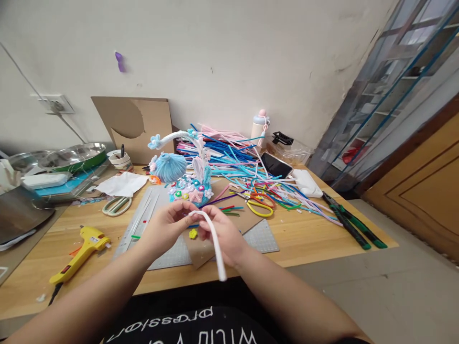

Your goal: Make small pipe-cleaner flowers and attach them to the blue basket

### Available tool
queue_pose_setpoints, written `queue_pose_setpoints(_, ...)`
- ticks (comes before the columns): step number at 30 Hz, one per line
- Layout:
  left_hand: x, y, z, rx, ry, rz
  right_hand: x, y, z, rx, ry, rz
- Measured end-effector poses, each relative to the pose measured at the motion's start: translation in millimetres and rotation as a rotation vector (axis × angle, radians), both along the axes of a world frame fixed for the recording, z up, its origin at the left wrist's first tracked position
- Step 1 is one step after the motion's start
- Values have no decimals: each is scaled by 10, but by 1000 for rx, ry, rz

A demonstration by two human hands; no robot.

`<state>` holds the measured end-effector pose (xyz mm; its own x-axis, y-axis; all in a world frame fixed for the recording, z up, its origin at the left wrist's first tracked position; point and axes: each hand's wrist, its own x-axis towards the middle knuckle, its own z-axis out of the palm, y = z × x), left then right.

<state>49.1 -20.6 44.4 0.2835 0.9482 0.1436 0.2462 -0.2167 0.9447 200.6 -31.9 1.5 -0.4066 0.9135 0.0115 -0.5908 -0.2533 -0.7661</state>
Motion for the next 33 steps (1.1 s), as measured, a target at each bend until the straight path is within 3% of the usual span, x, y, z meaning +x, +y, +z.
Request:
queue_pose_setpoints(2, 44, 67, -58, -102, -8, 18, 70, 6, -68, 229, -155, -250)
queue_pose_setpoints(4, 108, 113, -98, -180, -53, -5, 154, 17, -123, 352, -310, -371)
queue_pose_setpoints(7, 221, 145, -138, -359, -284, -76, 267, 45, -179, 331, -433, -462)
queue_pose_setpoints(10, 311, 160, -177, -550, -516, -80, 337, 71, -210, 299, -427, -549)
queue_pose_setpoints(14, 364, 180, -243, -693, -600, -111, 379, 68, -229, 410, -503, -573)
queue_pose_setpoints(19, 372, 188, -325, -735, -632, -124, 379, 43, -258, 535, -567, -565)
queue_pose_setpoints(25, 384, 178, -367, -744, -622, -44, 389, 39, -314, 726, -682, -696)
queue_pose_setpoints(33, 388, 168, -433, -672, -646, -38, 352, 26, -315, 749, -730, -670)
